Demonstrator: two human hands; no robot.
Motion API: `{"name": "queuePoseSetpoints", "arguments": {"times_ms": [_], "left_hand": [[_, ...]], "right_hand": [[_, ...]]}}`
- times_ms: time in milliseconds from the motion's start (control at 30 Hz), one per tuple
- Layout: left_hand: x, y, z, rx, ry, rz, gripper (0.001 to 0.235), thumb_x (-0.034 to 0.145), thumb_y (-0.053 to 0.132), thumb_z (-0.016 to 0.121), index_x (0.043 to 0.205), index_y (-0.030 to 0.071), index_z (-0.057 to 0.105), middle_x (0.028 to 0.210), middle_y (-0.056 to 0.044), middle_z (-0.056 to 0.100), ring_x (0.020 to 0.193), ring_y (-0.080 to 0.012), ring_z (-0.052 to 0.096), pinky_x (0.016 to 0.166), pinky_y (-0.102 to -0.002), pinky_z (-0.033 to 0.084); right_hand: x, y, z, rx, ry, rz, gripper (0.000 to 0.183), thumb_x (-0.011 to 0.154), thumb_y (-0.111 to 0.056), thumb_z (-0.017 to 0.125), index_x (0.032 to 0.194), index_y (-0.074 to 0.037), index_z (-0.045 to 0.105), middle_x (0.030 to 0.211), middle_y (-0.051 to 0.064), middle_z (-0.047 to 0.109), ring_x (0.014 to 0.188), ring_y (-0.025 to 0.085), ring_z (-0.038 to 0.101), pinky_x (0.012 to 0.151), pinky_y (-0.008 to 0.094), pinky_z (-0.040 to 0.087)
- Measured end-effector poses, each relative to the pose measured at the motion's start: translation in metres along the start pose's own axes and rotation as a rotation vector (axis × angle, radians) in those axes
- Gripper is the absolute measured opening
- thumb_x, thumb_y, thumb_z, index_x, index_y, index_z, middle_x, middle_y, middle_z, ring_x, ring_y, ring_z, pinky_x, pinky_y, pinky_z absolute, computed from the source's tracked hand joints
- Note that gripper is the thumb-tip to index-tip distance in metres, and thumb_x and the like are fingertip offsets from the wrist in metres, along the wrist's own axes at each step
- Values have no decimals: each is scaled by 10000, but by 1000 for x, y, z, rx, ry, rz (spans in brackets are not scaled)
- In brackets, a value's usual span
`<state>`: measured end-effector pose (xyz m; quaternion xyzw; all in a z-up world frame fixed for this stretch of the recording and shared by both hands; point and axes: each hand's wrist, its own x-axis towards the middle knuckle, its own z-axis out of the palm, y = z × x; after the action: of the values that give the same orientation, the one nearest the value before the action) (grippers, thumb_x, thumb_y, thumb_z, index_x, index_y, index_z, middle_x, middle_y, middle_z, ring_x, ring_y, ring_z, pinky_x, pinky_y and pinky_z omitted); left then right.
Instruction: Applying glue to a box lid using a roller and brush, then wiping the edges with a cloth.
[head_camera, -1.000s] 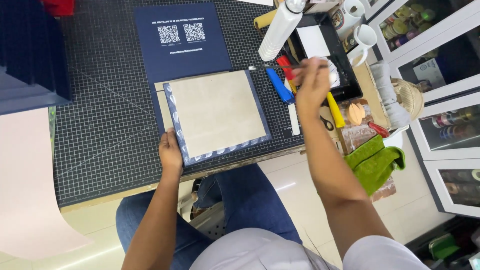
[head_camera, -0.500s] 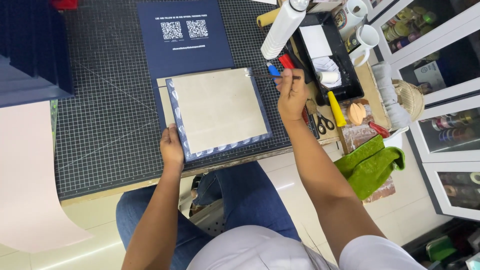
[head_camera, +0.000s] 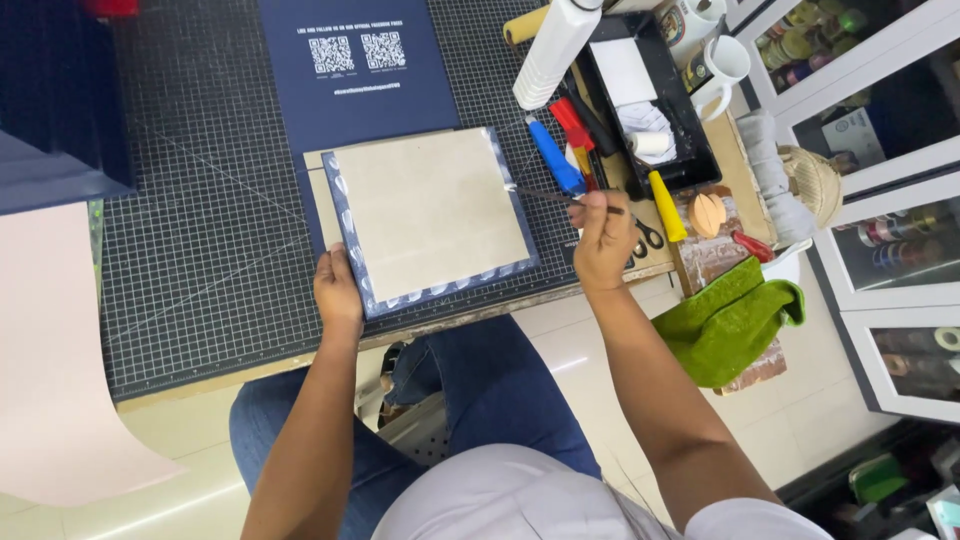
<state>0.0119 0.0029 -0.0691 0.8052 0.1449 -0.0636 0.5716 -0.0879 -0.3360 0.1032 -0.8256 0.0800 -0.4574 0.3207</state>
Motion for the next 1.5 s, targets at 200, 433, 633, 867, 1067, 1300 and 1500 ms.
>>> {"name": "queuePoseSetpoints", "arguments": {"times_ms": [200, 433, 633, 867, 1067, 1300, 1500], "left_hand": [[1, -5, 1, -6, 8, 23, 488, 1145, 495, 417, 1027, 89, 661, 993, -171, 695, 1051, -357, 677, 872, -458, 526], [-20, 34, -9, -38, 8, 51, 459, 1143, 463, 431, 1022, 84, 660, 971, -175, 689, 1022, -335, 677, 862, -449, 523], [-18, 23, -6, -41, -9, 36, 456, 1143, 465, 420, 1027, 97, 663, 952, -150, 687, 1003, -321, 677, 856, -445, 522], [-26, 39, -7, -55, 0, 30, 434, 1129, 453, 444, 1026, 103, 678, 977, -155, 696, 1026, -327, 683, 876, -447, 518], [-20, 32, -6, -84, 25, 4, 429, 1128, 436, 444, 1039, 97, 691, 979, -147, 692, 1010, -292, 669, 886, -436, 520], [-28, 48, -14, -108, -14, -43, 403, 1104, 421, 423, 999, 112, 660, 915, -94, 671, 906, -253, 639, 797, -407, 495], [-25, 44, -15, -212, -37, -38, 391, 1098, 408, 427, 866, 131, 577, 788, -13, 559, 754, -156, 535, 717, -345, 427]], "right_hand": [[-26, -3, -35, 43, -58, 15, 319, 1140, -251, 455, 926, -89, 627, 700, 78, 721, 574, 203, 680, 550, 308, 578], [-41, -17, -69, 119, -91, -14, 324, 1128, -206, 500, 889, -37, 637, 667, 116, 695, 535, 222, 643, 552, 334, 561], [-53, -29, -86, 167, -83, -51, 320, 1110, -171, 512, 861, -17, 640, 640, 134, 679, 502, 233, 615, 534, 331, 546], [-53, -30, -102, 170, -81, -31, 328, 1103, -169, 538, 836, -4, 634, 603, 132, 668, 473, 235, 604, 519, 327, 518], [-3, -48, -66, 281, 13, 123, 366, 1167, -280, 367, 1020, -28, 587, 757, 155, 687, 635, 210, 672, 565, 313, 547], [43, -51, 101, 817, -178, 458, 245, 1075, -300, 484, 1023, -85, 591, 832, 117, 741, 666, 174, 725, 559, 282, 588], [49, -51, 157, 792, -332, 538, 209, 1047, -236, 487, 977, -67, 587, 776, 181, 746, 556, 179, 645, 518, 294, 541]]}}
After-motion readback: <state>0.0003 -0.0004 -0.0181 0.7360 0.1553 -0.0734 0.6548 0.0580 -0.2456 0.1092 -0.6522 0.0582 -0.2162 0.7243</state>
